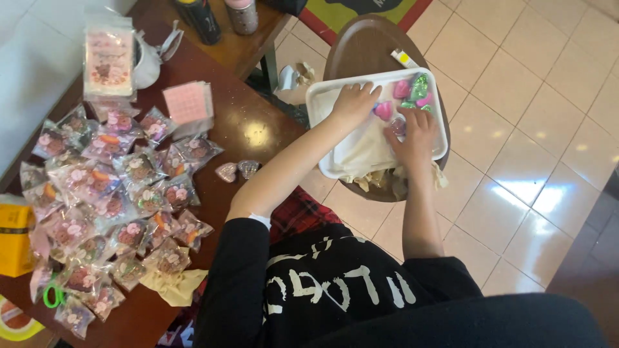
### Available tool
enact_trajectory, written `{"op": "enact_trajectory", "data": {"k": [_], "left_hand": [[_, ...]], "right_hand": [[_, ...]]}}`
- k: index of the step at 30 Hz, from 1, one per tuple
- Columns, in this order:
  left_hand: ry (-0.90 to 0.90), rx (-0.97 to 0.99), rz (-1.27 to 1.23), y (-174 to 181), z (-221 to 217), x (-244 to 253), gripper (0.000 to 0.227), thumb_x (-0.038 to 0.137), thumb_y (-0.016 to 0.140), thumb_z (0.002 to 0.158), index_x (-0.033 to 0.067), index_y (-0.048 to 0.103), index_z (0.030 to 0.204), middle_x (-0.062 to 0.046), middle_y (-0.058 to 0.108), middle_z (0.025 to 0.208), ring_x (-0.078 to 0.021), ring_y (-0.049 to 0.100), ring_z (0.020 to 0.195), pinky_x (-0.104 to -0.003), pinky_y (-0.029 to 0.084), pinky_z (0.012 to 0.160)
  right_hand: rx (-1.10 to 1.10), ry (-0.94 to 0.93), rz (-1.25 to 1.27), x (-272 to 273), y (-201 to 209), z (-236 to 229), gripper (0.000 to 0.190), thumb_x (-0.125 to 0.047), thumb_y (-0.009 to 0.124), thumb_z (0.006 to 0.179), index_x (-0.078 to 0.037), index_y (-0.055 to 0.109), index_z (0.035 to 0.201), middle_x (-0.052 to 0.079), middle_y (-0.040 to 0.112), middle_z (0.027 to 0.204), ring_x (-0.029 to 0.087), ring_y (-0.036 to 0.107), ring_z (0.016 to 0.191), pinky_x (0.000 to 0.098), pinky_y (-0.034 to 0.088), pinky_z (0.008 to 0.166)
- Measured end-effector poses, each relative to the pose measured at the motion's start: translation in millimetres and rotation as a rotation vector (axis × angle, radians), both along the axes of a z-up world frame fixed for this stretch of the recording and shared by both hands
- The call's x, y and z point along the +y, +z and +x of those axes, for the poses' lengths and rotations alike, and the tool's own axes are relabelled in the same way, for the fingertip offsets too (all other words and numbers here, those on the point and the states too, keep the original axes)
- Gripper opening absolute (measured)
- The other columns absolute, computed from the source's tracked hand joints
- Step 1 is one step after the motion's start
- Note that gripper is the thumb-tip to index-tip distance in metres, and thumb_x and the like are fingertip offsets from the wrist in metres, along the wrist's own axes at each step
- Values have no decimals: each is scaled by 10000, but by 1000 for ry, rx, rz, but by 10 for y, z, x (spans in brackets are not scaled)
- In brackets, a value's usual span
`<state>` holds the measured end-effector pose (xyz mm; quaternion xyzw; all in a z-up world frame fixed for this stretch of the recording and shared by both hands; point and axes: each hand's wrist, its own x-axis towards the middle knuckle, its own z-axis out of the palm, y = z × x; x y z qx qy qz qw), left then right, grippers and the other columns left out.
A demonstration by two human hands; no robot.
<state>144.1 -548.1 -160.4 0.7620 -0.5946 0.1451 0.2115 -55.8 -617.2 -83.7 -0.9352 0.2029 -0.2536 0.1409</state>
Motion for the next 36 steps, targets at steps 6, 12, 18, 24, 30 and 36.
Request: {"op": "enact_trajectory", "data": {"k": [6,12,18,24,30,36], "left_hand": [[-112,121,268,121,71,-16,359,218,866,642,142,721,962,-93,681,1086,-293,654,1077,-477,482,877],[-91,102,324,552,108,235,525,327,934,586,110,674,987,-85,718,897,-287,717,899,-495,474,876],[-112,102,235,1233,36,933,578,366,929,604,66,650,1012,-128,702,924,-299,715,873,-477,499,804],[-20,238,123,1796,316,2325,498,339,882,731,33,643,1043,-133,689,1005,-332,698,916,-480,515,808],[296,305,205,2163,258,3874,505,360,881,718,94,664,1088,-97,685,1008,-332,673,965,-494,489,869],[515,392,48,2091,-100,4843,544,329,877,772,151,684,1249,-99,691,1049,-333,662,969,-474,510,881]], "right_hand": [[80,-71,-159,-24,105,303,477,-220,899,761,-131,732,1199,139,567,1270,400,471,1195,529,368,1071],[57,-50,-126,-49,-40,349,403,-214,896,841,-123,730,1196,123,580,1288,389,481,1241,527,376,1105],[130,-17,-97,17,22,406,437,-177,897,777,-159,751,1188,134,586,1260,381,490,1245,543,395,1041],[61,118,29,527,625,453,434,-143,899,784,-83,710,1170,130,666,1271,388,549,1202,531,423,993],[-17,631,189,1525,690,1005,414,-92,859,788,-56,684,1162,153,711,1090,379,642,1039,466,488,935],[89,671,171,2287,718,1325,428,-42,822,788,-62,700,1198,139,674,1013,358,617,998,456,496,895]]}}
